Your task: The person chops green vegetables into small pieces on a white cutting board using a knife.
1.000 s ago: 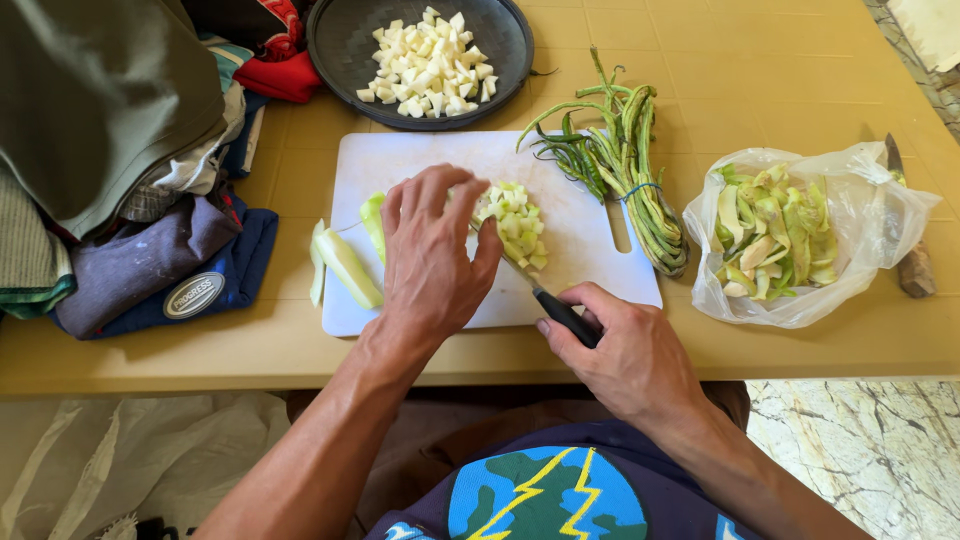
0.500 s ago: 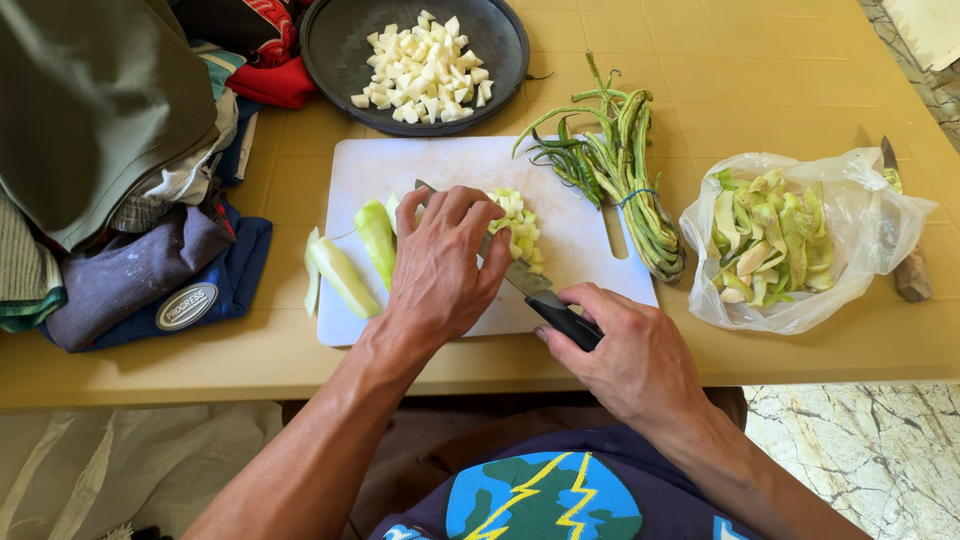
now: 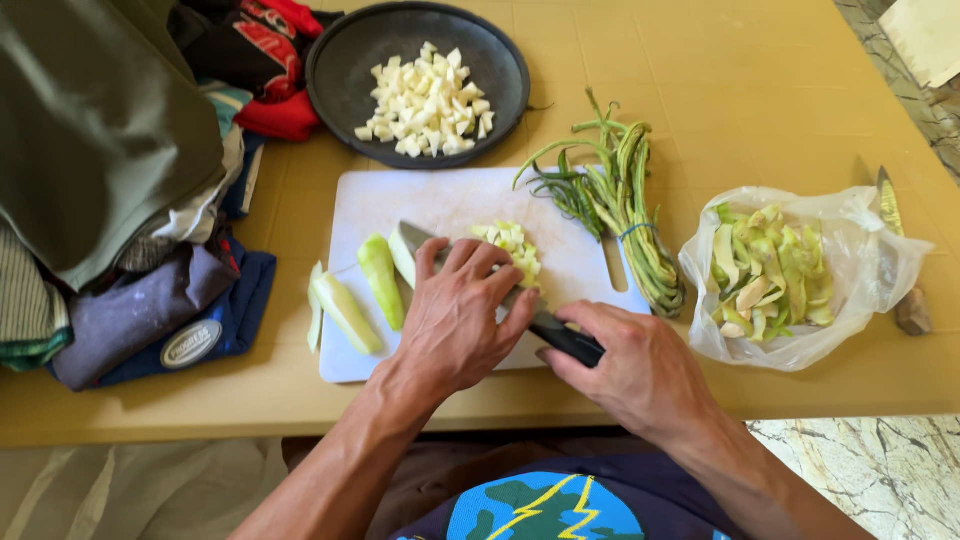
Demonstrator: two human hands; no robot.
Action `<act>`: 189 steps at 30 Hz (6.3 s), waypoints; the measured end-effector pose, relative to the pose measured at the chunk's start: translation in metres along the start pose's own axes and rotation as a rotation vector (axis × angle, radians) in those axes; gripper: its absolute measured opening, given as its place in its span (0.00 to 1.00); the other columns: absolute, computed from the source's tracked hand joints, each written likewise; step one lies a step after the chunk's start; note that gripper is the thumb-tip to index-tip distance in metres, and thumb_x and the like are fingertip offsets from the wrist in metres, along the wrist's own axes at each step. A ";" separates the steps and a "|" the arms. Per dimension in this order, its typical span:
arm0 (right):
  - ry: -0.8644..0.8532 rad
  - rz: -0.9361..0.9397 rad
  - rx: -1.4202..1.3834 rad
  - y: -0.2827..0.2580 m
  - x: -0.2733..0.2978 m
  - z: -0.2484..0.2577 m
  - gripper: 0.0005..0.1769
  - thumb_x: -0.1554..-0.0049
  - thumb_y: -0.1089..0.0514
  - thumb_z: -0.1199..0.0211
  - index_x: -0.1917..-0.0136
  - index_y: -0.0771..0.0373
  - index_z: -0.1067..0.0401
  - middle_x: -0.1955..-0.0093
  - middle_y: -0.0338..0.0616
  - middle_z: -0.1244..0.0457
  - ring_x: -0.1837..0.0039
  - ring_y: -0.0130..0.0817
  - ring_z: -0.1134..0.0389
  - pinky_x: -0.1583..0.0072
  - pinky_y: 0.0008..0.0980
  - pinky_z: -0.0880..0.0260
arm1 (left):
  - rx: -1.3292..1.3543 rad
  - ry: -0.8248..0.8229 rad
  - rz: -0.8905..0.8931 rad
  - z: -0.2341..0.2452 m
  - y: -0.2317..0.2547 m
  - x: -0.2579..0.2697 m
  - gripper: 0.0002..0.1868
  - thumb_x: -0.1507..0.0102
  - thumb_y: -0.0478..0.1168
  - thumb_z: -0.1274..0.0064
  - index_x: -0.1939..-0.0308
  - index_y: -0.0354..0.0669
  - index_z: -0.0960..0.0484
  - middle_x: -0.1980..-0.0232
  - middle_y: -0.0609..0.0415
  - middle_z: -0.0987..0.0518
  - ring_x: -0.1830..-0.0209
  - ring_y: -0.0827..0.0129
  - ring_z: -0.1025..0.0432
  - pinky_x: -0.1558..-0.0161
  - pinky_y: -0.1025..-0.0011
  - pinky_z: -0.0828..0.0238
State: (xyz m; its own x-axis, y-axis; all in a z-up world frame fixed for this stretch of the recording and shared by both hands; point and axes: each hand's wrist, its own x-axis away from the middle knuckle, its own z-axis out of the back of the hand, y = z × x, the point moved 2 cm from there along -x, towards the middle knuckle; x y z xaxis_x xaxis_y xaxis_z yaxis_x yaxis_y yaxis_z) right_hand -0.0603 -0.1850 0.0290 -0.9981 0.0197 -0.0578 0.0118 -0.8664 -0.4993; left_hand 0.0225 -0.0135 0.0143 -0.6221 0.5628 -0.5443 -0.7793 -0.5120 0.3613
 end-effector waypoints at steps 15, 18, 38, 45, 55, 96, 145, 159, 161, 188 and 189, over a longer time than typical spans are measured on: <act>-0.073 -0.449 -0.427 0.048 -0.013 -0.001 0.19 0.41 0.45 0.42 0.53 0.62 0.24 0.71 0.41 0.32 0.73 0.31 0.35 0.67 0.36 0.34 | 0.229 0.015 0.522 0.008 -0.019 -0.011 0.26 0.42 0.37 0.44 0.39 0.36 0.26 0.39 0.38 0.29 0.40 0.44 0.34 0.41 0.53 0.34; -0.058 -0.420 -0.228 0.055 -0.014 0.003 0.19 0.41 0.42 0.43 0.51 0.59 0.25 0.73 0.40 0.32 0.73 0.28 0.33 0.66 0.32 0.34 | 0.065 -0.133 0.522 -0.007 -0.025 -0.009 0.34 0.46 0.41 0.40 0.38 0.32 0.30 0.39 0.34 0.31 0.39 0.40 0.37 0.40 0.50 0.38; -0.159 -0.616 -0.460 0.070 -0.002 -0.027 0.15 0.36 0.47 0.49 0.52 0.59 0.30 0.67 0.41 0.34 0.76 0.32 0.38 0.69 0.36 0.36 | 0.192 -0.501 0.627 -0.031 -0.043 -0.035 0.53 0.60 0.40 0.23 0.38 0.28 0.37 0.40 0.33 0.38 0.37 0.39 0.37 0.34 0.59 0.35; -0.215 -0.599 -0.551 0.056 -0.011 -0.041 0.17 0.36 0.46 0.51 0.54 0.61 0.32 0.67 0.42 0.36 0.76 0.30 0.39 0.70 0.35 0.38 | 0.302 -0.454 0.749 -0.036 -0.047 -0.034 0.46 0.56 0.35 0.27 0.38 0.29 0.34 0.37 0.35 0.37 0.41 0.42 0.30 0.40 0.61 0.27; -0.250 -0.565 -0.598 0.031 -0.031 -0.032 0.18 0.35 0.46 0.51 0.55 0.63 0.32 0.67 0.41 0.36 0.76 0.29 0.40 0.71 0.34 0.40 | 0.342 -0.354 0.825 -0.035 -0.064 -0.034 0.45 0.54 0.33 0.30 0.35 0.34 0.33 0.40 0.38 0.30 0.40 0.47 0.30 0.40 0.63 0.28; 0.021 -0.335 -0.394 -0.012 -0.244 -0.019 0.15 0.42 0.54 0.39 0.45 0.64 0.28 0.66 0.45 0.34 0.72 0.26 0.35 0.68 0.29 0.35 | 0.287 0.079 0.625 -0.014 -0.199 -0.150 0.36 0.46 0.37 0.39 0.33 0.39 0.31 0.30 0.42 0.36 0.32 0.49 0.36 0.35 0.60 0.37; 0.033 -0.353 -0.949 0.006 -0.181 -0.029 0.09 0.42 0.58 0.40 0.52 0.66 0.32 0.64 0.40 0.36 0.74 0.23 0.41 0.73 0.28 0.44 | -0.278 -0.218 0.377 -0.029 -0.173 -0.131 0.40 0.48 0.32 0.48 0.30 0.39 0.36 0.23 0.48 0.40 0.23 0.52 0.49 0.33 0.40 0.53; -0.047 -0.473 -0.887 0.019 -0.101 -0.009 0.15 0.42 0.52 0.40 0.51 0.66 0.30 0.64 0.41 0.36 0.75 0.25 0.43 0.74 0.30 0.46 | 0.005 -0.209 0.453 0.000 -0.131 -0.062 0.20 0.42 0.38 0.48 0.46 0.36 0.20 0.49 0.40 0.24 0.43 0.46 0.31 0.43 0.53 0.33; -0.069 -0.497 -0.856 0.027 -0.082 -0.009 0.15 0.43 0.51 0.40 0.51 0.66 0.29 0.64 0.42 0.36 0.76 0.26 0.43 0.74 0.31 0.45 | -0.030 -0.255 0.445 -0.006 -0.128 -0.059 0.20 0.41 0.39 0.49 0.46 0.36 0.20 0.47 0.41 0.24 0.42 0.48 0.32 0.43 0.53 0.34; -0.331 -0.496 -0.800 0.085 0.033 -0.034 0.19 0.38 0.49 0.44 0.49 0.68 0.28 0.64 0.43 0.35 0.76 0.27 0.40 0.69 0.27 0.40 | 0.067 -0.676 0.462 0.011 -0.042 -0.012 0.33 0.50 0.42 0.39 0.43 0.31 0.28 0.40 0.38 0.32 0.36 0.47 0.35 0.37 0.60 0.33; -0.329 -0.520 -0.825 0.085 0.034 -0.034 0.19 0.39 0.49 0.44 0.47 0.67 0.28 0.64 0.44 0.35 0.76 0.27 0.40 0.70 0.28 0.40 | 0.102 -0.689 0.518 0.011 -0.041 -0.010 0.33 0.50 0.41 0.38 0.43 0.30 0.28 0.40 0.36 0.32 0.37 0.46 0.34 0.36 0.62 0.32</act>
State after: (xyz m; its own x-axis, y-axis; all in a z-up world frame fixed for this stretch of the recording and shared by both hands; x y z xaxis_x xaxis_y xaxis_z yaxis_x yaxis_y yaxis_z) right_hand -0.0911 -0.2409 -0.0447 -0.8571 0.0493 0.5127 -0.5128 -0.1752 -0.8404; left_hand 0.0597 0.0088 0.0141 -0.7819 0.5592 0.2756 -0.3675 -0.7706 0.5207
